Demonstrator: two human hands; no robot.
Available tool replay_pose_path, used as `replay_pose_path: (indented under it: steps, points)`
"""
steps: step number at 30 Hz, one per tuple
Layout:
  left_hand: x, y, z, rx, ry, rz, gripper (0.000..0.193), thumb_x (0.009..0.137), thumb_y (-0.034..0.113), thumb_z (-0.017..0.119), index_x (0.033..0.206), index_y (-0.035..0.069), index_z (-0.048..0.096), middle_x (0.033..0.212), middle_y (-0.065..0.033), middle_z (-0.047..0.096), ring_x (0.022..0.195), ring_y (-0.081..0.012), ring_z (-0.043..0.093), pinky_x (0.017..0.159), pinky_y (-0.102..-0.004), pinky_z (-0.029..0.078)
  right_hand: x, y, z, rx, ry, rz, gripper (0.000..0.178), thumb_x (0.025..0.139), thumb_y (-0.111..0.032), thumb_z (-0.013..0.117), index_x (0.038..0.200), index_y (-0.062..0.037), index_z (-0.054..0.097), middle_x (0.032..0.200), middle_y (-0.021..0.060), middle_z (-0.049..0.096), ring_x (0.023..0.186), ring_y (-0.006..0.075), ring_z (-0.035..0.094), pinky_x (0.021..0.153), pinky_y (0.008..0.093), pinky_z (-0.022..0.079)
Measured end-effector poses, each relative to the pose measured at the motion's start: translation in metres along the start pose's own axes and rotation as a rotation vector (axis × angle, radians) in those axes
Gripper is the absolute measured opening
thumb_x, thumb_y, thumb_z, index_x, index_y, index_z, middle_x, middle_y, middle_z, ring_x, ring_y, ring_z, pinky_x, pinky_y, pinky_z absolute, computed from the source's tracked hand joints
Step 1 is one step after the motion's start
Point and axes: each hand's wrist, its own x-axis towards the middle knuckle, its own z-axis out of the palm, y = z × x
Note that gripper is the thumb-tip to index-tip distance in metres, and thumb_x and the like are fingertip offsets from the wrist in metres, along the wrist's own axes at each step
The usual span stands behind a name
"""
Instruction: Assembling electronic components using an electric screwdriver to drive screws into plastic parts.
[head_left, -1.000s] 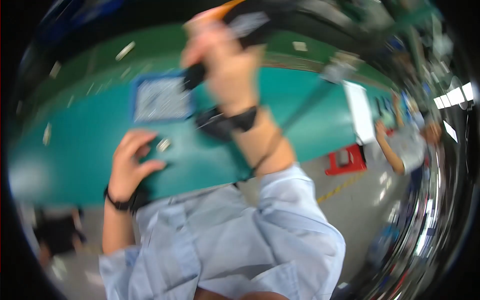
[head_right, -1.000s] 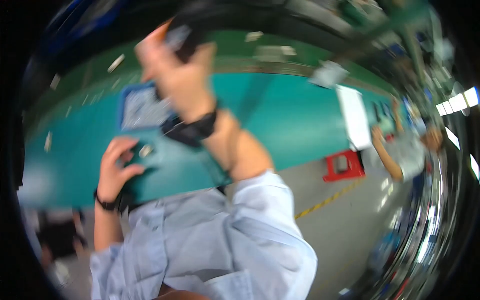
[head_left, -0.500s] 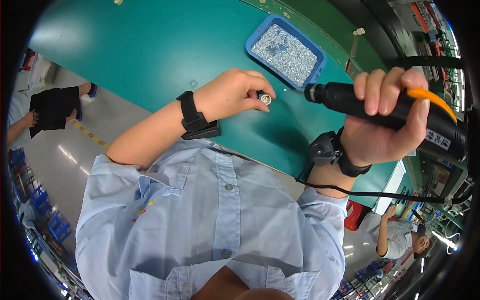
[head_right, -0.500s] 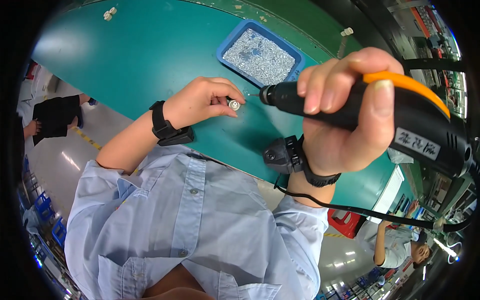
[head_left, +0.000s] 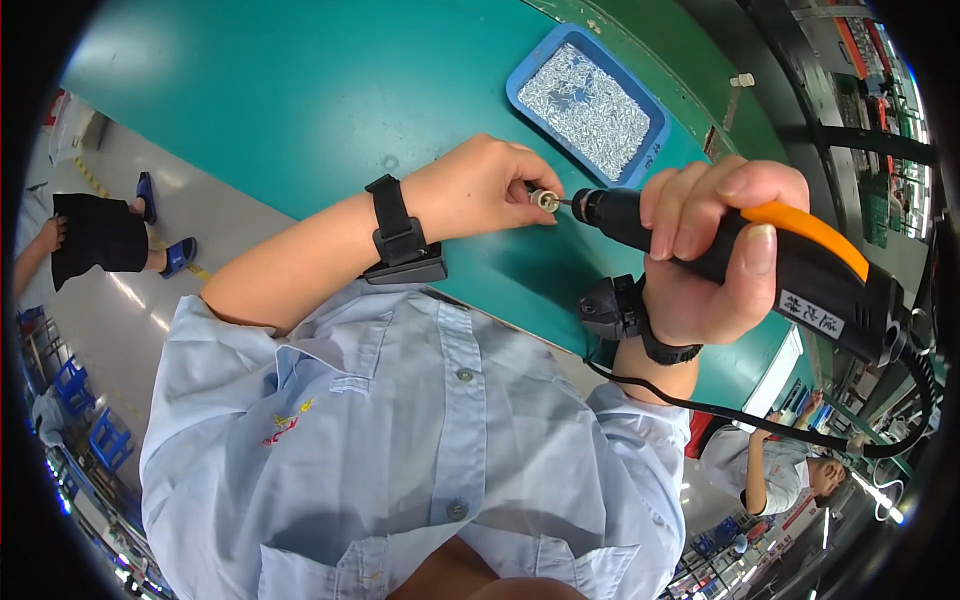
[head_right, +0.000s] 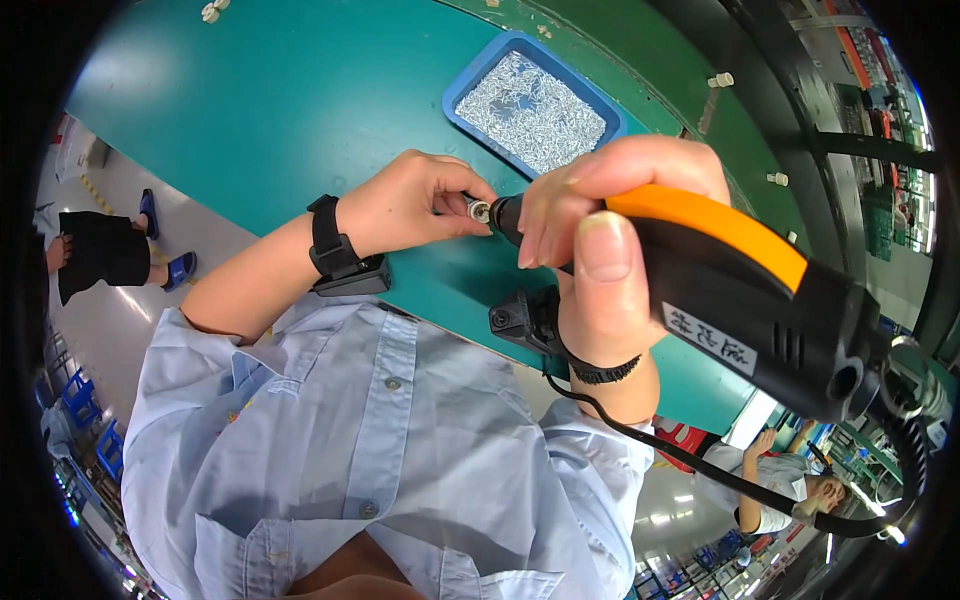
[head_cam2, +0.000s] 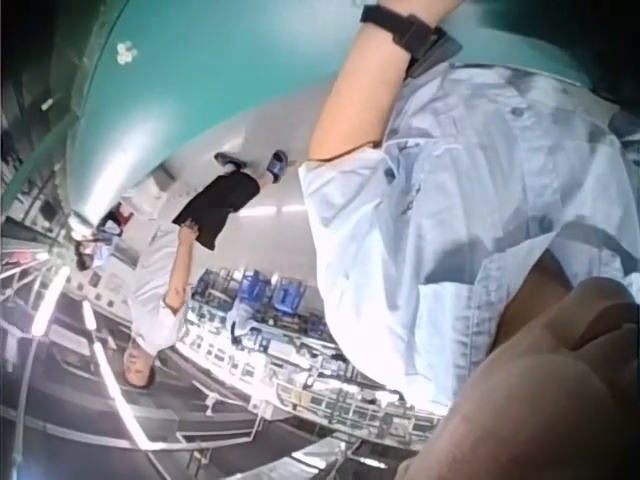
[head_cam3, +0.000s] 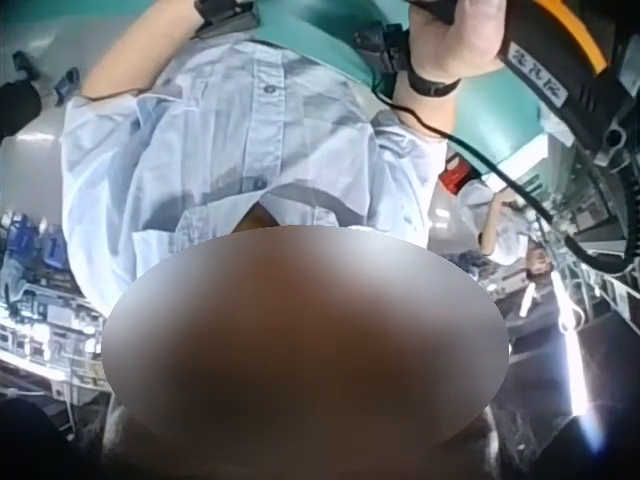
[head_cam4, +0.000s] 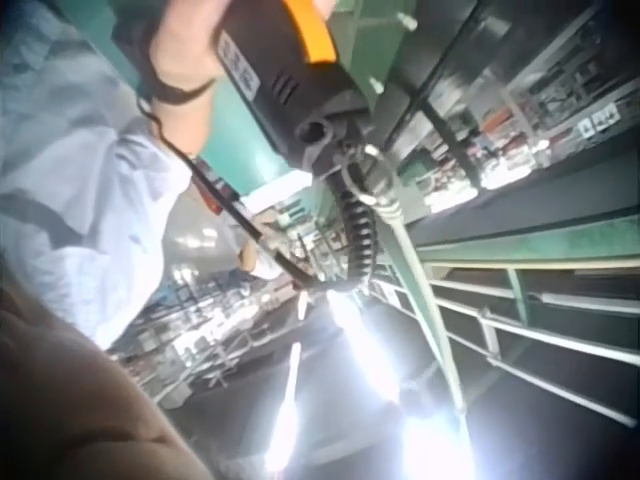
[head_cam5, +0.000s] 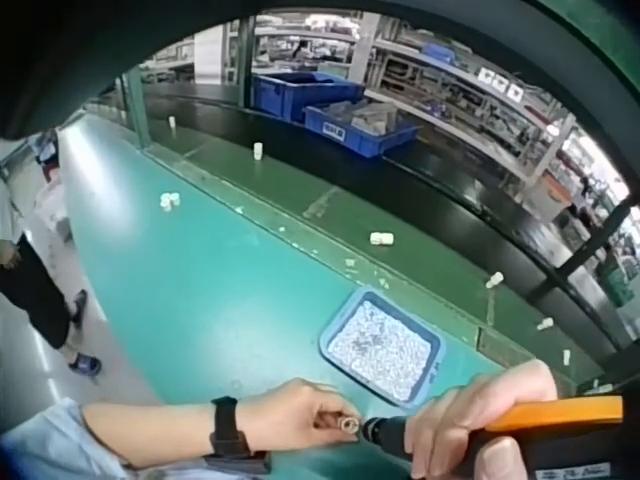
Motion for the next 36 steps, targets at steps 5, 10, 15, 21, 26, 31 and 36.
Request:
replay_pose_path:
  steps: [5, 10, 15, 21, 26, 31, 36]
  points:
    - [0.001, 0.0, 0.002, -0.044, -0.006, -0.011, 0.025, 0.074, 0.013, 0.071, 0.095, 0.0, 0.066, 0.086, -0.0108, 0.065, 0.071, -0.0166, 0.066, 0.064, -0.027, 0.053, -0.003, 0.007, 0.001, -0.024, 0.002, 0.008, 0.031, 0.086, -0.023, 0.061, 0.094, -0.0001, 0.043, 0.055, 0.0048, 0.047, 0.046, 0.0139, 0.046, 0.049, 0.0292, 0.045]
    - [-0.002, 0.006, 0.006, -0.037, 0.01, -0.008, 0.025, 0.074, 0.012, 0.071, 0.094, 0.0, 0.066, 0.084, -0.0112, 0.065, 0.07, -0.0171, 0.065, 0.063, -0.0279, 0.052, -0.006, 0.003, 0.003, -0.11, -0.042, 0.041, 0.025, 0.087, -0.027, 0.052, 0.093, -0.0049, 0.045, 0.059, 0.0019, 0.042, 0.047, 0.0124, 0.041, 0.05, 0.0289, 0.037]
    - [-0.003, 0.013, 0.007, -0.019, -0.017, -0.003, 0.024, 0.074, 0.007, 0.071, 0.096, -0.001, 0.064, 0.084, -0.0094, 0.062, 0.071, -0.0149, 0.064, 0.063, -0.0255, 0.053, -0.005, -0.002, 0.003, -0.088, -0.086, 0.067, 0.024, 0.086, -0.026, 0.054, 0.092, -0.0048, 0.045, 0.059, 0.0016, 0.042, 0.046, 0.0126, 0.041, 0.048, 0.0293, 0.037]
    - [-0.002, 0.013, 0.008, 0.013, -0.033, 0.001, 0.025, 0.074, 0.005, 0.07, 0.098, -0.001, 0.063, 0.085, -0.009, 0.061, 0.073, -0.0147, 0.064, 0.064, -0.0256, 0.053, -0.004, 0.002, 0.005, -0.14, -0.048, 0.054, 0.023, 0.086, -0.026, 0.054, 0.09, -0.0049, 0.045, 0.058, 0.0012, 0.043, 0.046, 0.0123, 0.041, 0.047, 0.0284, 0.036]
    - [-0.004, 0.004, 0.011, 0.088, 0.012, 0.095, 0.027, 0.073, 0.012, 0.07, 0.097, 0.0, 0.065, 0.084, -0.0125, 0.064, 0.069, -0.0213, 0.063, 0.063, -0.0319, 0.05, 0.0, -0.004, -0.008, 0.003, -0.09, 0.04, 0.024, 0.086, -0.021, 0.058, 0.094, -0.0021, 0.046, 0.058, 0.0037, 0.047, 0.044, 0.0129, 0.045, 0.046, 0.0279, 0.041]
    - [-0.006, 0.017, 0.002, 0.145, -0.041, 0.093, 0.029, 0.075, 0.012, 0.068, 0.102, 0.003, 0.064, 0.087, -0.0129, 0.063, 0.07, -0.0247, 0.062, 0.064, -0.0344, 0.05, 0.019, -0.055, -0.021, 0.162, -0.056, -0.241, 0.03, 0.088, -0.03, 0.05, 0.099, -0.0024, 0.05, 0.06, 0.0001, 0.044, 0.048, 0.0116, 0.042, 0.052, 0.0281, 0.036]
    - [0.02, 0.049, -0.028, 0.388, 0.002, 0.185, 0.028, 0.073, 0.013, 0.069, 0.099, 0.004, 0.064, 0.092, -0.0134, 0.062, 0.076, -0.0289, 0.061, 0.069, -0.0372, 0.05, 0.021, -0.069, -0.033, 0.195, 0.005, -0.294, 0.032, 0.088, -0.031, 0.05, 0.102, -0.0023, 0.049, 0.061, -0.0002, 0.042, 0.05, 0.011, 0.042, 0.054, 0.0274, 0.035]
